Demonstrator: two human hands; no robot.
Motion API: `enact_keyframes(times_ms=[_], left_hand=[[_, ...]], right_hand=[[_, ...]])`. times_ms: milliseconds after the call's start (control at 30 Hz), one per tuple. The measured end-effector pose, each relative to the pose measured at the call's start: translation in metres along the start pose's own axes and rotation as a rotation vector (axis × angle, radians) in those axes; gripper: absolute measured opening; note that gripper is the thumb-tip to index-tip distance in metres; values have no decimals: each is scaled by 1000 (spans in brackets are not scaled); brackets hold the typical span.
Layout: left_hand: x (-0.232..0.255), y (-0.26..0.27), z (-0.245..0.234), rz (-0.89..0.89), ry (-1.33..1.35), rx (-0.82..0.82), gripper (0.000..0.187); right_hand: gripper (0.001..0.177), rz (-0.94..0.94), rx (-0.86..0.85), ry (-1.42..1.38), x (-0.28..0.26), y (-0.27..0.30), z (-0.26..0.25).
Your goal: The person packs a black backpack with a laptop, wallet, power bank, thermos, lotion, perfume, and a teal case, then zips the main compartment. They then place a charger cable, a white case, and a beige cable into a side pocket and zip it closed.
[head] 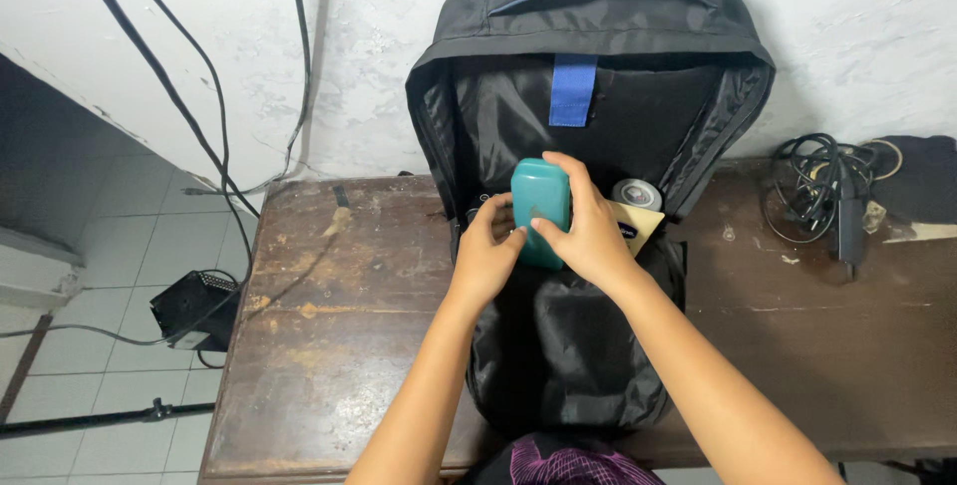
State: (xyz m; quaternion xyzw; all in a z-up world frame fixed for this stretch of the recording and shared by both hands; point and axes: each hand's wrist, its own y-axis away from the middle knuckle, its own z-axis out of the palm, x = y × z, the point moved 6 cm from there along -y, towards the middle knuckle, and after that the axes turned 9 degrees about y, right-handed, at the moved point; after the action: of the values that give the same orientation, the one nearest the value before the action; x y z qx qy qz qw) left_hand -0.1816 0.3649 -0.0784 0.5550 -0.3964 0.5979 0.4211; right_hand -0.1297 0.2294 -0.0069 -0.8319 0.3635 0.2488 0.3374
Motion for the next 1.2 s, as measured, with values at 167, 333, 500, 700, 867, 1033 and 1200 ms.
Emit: enact_keyframes(times_ms=[167, 333, 500, 700, 867, 1033, 1200], left_hand=[[-9, -3, 3, 10, -5, -27, 50], [-1, -5, 3, -2, -56, -51, 49], [20, -9, 6, 16, -7, -72, 46], [40, -22, 12, 50, -2, -96, 43], [41, -33, 20, 63, 87, -154, 42], [37, -41, 34, 78, 151, -203, 45], [25, -44, 34, -6, 9, -158, 47]], right_hand=[[72, 34, -32, 140, -3, 3, 5], [66, 80, -48, 151, -12, -5, -2], [61, 74, -172, 273, -12, -29, -25], [66, 90, -252, 248, 1, -61, -47], [63, 100, -207, 164, 11, -71, -58], [59, 180, -181, 242, 24, -69, -64], [60, 188, -192, 184, 39, -68, -54]])
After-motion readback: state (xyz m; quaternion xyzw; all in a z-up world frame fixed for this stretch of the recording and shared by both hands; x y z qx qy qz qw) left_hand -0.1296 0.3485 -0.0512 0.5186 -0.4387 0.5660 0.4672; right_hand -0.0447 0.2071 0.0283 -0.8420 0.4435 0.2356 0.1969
